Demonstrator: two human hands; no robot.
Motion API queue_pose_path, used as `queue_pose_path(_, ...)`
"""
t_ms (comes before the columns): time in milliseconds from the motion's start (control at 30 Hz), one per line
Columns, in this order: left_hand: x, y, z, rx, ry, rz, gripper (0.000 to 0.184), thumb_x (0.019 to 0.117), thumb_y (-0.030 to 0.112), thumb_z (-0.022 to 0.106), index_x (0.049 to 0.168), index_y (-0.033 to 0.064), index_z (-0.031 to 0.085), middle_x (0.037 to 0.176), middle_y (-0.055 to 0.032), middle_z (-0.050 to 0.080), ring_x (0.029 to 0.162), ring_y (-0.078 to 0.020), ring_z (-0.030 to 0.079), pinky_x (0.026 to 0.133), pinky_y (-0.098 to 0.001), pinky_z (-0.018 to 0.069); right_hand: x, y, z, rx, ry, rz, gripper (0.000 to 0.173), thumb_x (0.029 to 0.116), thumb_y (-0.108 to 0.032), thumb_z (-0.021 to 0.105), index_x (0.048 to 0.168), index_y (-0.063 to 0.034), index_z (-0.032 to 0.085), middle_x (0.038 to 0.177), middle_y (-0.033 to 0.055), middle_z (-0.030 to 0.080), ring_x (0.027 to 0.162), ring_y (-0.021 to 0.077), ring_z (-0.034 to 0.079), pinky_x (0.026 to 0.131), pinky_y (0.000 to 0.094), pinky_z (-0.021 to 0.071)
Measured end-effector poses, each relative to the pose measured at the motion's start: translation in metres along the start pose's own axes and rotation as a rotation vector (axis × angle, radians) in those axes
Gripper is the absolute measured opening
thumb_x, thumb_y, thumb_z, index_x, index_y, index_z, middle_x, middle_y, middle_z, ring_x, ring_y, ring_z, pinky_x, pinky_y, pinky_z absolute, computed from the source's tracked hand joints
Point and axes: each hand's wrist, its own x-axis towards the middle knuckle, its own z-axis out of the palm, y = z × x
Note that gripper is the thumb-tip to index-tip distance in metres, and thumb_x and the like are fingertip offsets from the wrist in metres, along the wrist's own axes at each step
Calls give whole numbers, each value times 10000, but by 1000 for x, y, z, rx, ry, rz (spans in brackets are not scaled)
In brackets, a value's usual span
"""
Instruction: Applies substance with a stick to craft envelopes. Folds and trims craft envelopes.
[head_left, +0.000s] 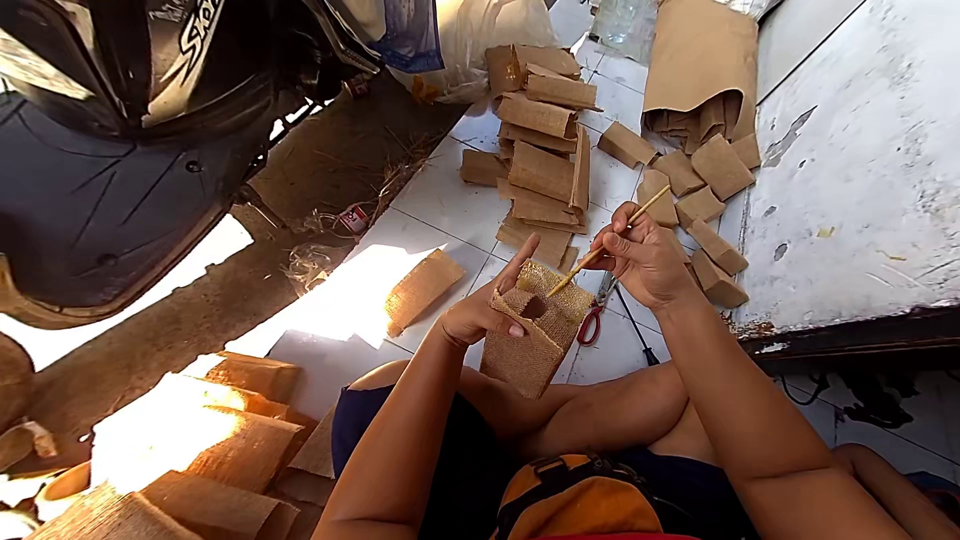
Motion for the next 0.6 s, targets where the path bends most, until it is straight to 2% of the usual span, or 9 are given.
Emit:
queue_pose_path(133,3,-4,-4,15,-68,-20,1375,688,355,925,1638,250,-64,1507,-34,481,1211,-126,613,992,-333,556,0,-2,-7,12,58,-58,194,1025,16,492,983,-167,544,888,29,740,807,175,753,803,354,639)
queue_pose_path(233,5,-5,-5,15,-93,-17,1371,695,311,925,1639,259,-68,1480,-46,506,1182,-131,633,971,-333,569,-2,0,-1,-21,-9,-13,213,998,43,526,983,-168,549,882,26,751,796,177,761,790,356,646)
queue_pose_path(333,5,-8,-6,24,-146,-45,1370,705,267,915,1638,250,-89,1476,-37,514,1213,-131,616,1001,-330,551,-1,0,2,-35,78,-38,211,1012,58,491,987,-150,512,874,28,740,786,180,755,791,357,643)
queue_pose_path(500,4,-3,-4,5,-97,-20,1368,715,260,910,1631,256,-105,1419,-40,559,1139,-127,658,957,-329,578,-3,2,-1,-4,-16,70,199,1008,36,500,970,-154,541,870,38,745,782,178,757,781,359,645)
queue_pose_path(600,3,-7,-6,22,-109,-37,1374,709,253,916,1635,269,-99,1410,-42,569,1123,-124,665,946,-331,584,-1,-7,-13,-82,90,111,180,1019,23,451,978,-141,515,812,26,729,709,166,740,734,348,644)
